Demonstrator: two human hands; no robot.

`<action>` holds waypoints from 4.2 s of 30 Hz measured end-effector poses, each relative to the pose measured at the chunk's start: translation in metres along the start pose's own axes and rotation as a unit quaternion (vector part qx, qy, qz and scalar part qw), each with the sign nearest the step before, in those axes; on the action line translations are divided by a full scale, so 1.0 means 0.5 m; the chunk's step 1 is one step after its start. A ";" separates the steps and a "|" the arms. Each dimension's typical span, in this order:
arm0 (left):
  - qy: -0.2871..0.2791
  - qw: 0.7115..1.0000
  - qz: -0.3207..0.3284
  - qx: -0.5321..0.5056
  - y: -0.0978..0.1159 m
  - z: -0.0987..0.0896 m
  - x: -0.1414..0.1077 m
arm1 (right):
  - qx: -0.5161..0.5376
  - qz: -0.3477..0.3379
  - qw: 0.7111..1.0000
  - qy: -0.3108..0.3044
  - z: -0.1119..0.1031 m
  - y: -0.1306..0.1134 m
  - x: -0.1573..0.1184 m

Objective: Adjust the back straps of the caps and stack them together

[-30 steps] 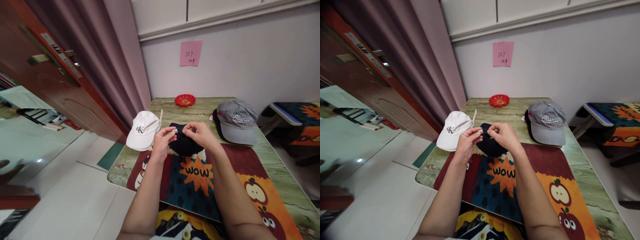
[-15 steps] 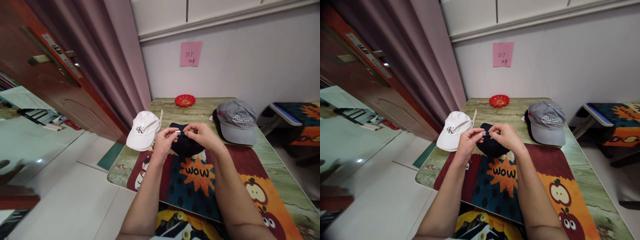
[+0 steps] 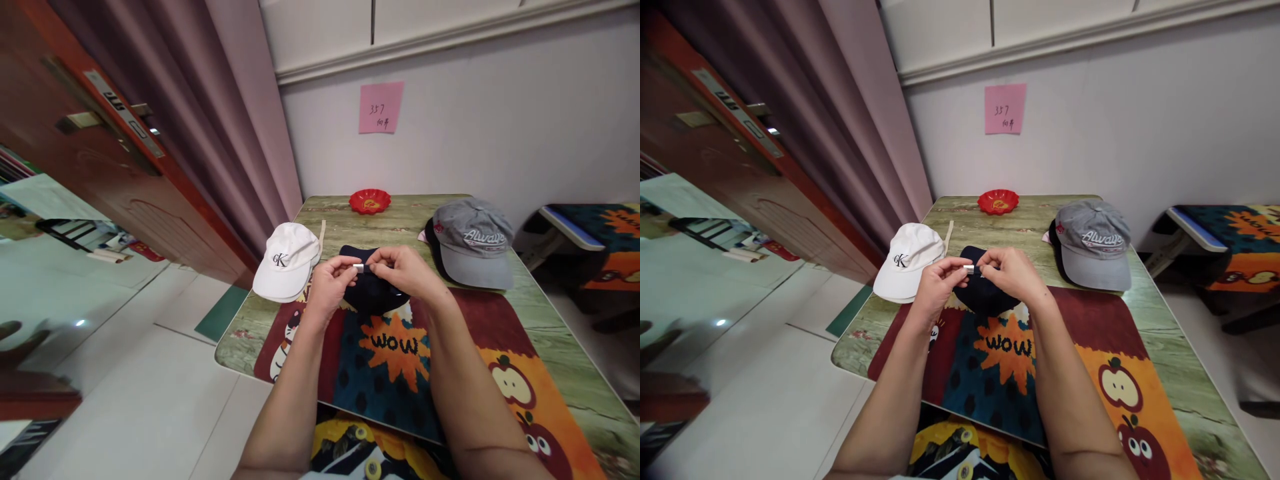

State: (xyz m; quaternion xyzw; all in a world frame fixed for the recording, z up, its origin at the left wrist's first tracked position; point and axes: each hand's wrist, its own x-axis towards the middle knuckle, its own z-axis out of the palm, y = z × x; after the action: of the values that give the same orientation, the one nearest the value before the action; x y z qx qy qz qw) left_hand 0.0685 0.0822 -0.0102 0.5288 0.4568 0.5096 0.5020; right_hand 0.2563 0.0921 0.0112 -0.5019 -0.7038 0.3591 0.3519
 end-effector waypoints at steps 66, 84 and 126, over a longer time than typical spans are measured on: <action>0.049 0.996 -0.053 -0.044 0.006 0.007 -0.003 | -0.156 -0.120 0.979 0.046 0.022 -0.001 0.012; 0.108 0.991 -0.047 -0.057 0.004 0.010 0.002 | -0.135 -0.120 0.983 0.036 0.025 0.000 0.014; 0.086 0.986 -0.092 -0.113 -0.012 -0.010 0.013 | 0.100 -0.036 0.986 -0.129 0.005 0.061 0.026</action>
State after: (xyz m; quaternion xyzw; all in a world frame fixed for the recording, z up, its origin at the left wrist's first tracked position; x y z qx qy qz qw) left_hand 0.0640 0.0893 -0.0158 0.3783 0.4845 0.5536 0.5619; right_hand 0.2650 0.1115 -0.0146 -0.3881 -0.7214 0.4767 0.3189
